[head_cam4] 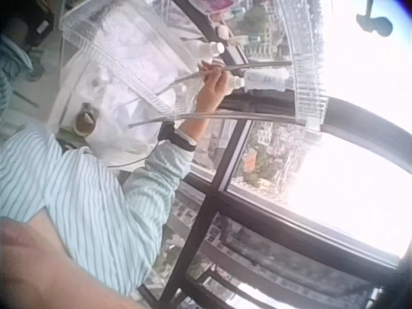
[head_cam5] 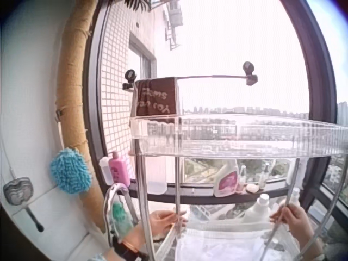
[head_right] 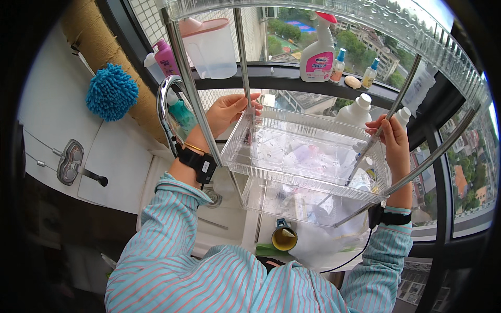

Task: The person assembles a clear plastic shelf unit by inserting metal rods into plastic brackets and connecting them to form a frame. They repeatedly insert, remove, and reinsert the rods to fit the components together.

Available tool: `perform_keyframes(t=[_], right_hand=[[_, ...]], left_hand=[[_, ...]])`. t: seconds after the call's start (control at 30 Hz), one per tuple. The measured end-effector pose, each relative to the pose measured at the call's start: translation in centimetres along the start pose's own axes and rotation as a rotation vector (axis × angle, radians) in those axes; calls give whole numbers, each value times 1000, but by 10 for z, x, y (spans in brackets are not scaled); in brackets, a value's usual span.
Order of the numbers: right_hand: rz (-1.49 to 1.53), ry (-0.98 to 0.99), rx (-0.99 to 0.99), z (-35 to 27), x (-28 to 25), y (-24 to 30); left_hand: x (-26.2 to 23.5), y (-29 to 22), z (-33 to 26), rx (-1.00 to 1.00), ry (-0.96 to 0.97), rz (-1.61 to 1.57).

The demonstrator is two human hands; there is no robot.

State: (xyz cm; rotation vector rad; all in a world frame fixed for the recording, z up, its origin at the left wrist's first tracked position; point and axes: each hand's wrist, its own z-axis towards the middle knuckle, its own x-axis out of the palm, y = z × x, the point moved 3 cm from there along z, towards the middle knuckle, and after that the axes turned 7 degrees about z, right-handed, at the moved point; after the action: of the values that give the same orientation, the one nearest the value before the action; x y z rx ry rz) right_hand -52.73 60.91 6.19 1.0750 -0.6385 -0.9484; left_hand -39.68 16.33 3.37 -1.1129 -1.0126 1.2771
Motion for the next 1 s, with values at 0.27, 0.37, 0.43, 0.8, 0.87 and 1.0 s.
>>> perform_keyframes(t=[0.27, 0.37, 0.43, 0.8, 0.87, 1.0], right_hand=[[12, 18, -4, 0, 15, -2], [-2, 10, -2, -1, 23, 2], [-22, 9, 2, 0, 27, 4], [-40, 2, -16, 1, 24, -6], [-32, 11, -18, 3, 23, -9], [-58, 44, -31, 8, 23, -11]], left_hand=[[-2, -4, -7, -12, -34, 43], [-4, -2, -11, 48, -46, 106], [-5, -1, -13, 72, -55, 107], [-6, -6, -17, 72, -50, 199], [-8, -8, -17, 29, -59, 283], [-7, -12, -21, -59, -84, 280]])
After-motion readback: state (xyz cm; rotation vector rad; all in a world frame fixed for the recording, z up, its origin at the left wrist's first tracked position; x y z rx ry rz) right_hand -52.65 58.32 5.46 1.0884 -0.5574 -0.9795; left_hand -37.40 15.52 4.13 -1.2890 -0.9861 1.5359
